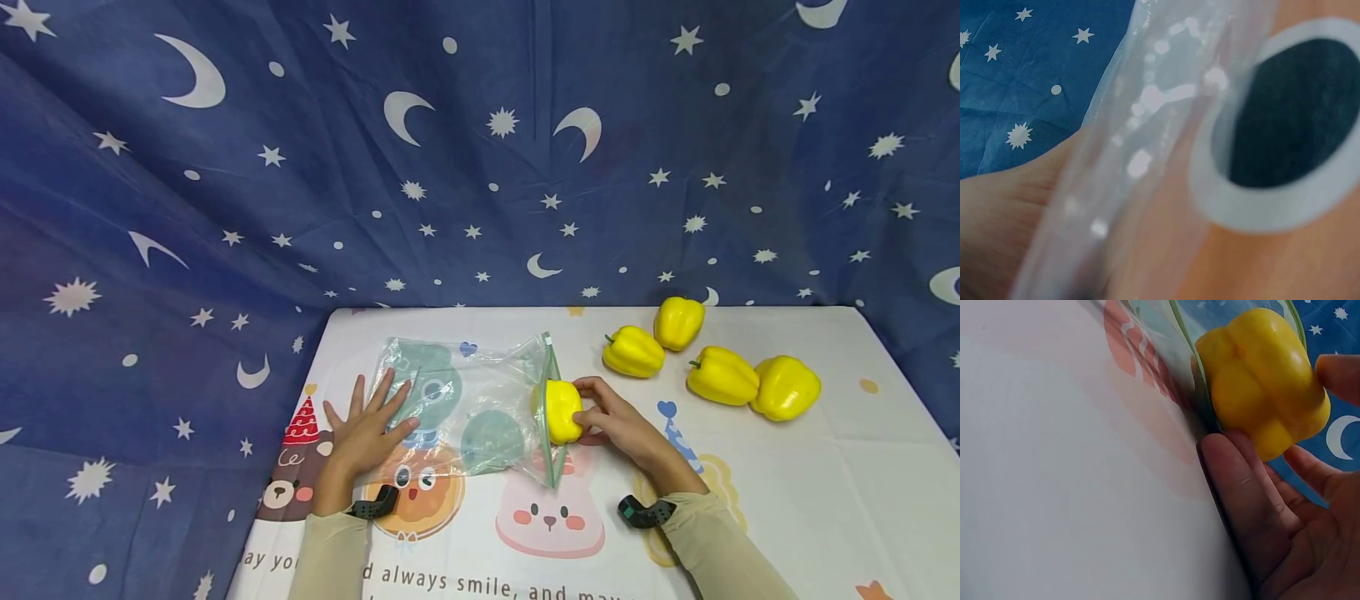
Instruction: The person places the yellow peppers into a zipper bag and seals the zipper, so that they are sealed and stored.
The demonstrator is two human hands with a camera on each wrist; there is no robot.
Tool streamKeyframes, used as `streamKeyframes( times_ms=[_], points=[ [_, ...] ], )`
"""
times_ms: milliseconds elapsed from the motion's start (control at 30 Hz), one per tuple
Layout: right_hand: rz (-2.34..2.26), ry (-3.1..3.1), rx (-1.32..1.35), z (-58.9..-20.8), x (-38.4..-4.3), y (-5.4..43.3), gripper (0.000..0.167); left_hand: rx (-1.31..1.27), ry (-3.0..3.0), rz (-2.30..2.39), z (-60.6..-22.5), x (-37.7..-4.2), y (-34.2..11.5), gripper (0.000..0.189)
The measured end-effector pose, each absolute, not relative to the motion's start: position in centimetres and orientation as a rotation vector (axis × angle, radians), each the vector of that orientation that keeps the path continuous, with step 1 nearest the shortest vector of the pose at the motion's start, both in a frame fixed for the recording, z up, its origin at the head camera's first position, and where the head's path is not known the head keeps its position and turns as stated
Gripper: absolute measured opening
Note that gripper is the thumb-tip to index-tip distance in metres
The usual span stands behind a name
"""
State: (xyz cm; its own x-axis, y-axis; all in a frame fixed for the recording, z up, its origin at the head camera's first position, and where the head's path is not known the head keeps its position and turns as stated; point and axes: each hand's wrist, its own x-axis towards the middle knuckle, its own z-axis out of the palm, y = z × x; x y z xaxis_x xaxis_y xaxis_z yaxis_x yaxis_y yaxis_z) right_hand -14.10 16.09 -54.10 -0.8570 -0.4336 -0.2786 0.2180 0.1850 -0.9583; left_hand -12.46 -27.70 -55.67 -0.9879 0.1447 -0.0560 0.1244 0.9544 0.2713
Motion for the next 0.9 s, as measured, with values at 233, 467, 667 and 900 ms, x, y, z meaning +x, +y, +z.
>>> streamKeyframes(
  times_ms=[233, 467, 667, 900],
  points=[
    [-1.747, 1.988, -0.179, -54.41, -14.12, 15.98, 0.048, 0.202, 3.015, 0.401, -55.48, -12.42, -27.62, 0.074],
    [-1.715, 2.050, -0.199, -54.61, -14.14, 15.71, 0.047, 0.189, 3.004, 0.401, -55.32, -12.36, -27.50, 0.073],
    [-1.667, 2.088, -0.168, -54.17, -14.11, 15.54, 0.044, 0.192, 3.005, 0.404, -55.33, -12.37, -27.50, 0.074],
    [-1.537, 2.159, -0.275, -54.25, -14.07, 15.85, 0.038, 0.196, 3.008, 0.406, -55.33, -12.37, -27.55, 0.074]
  ],
)
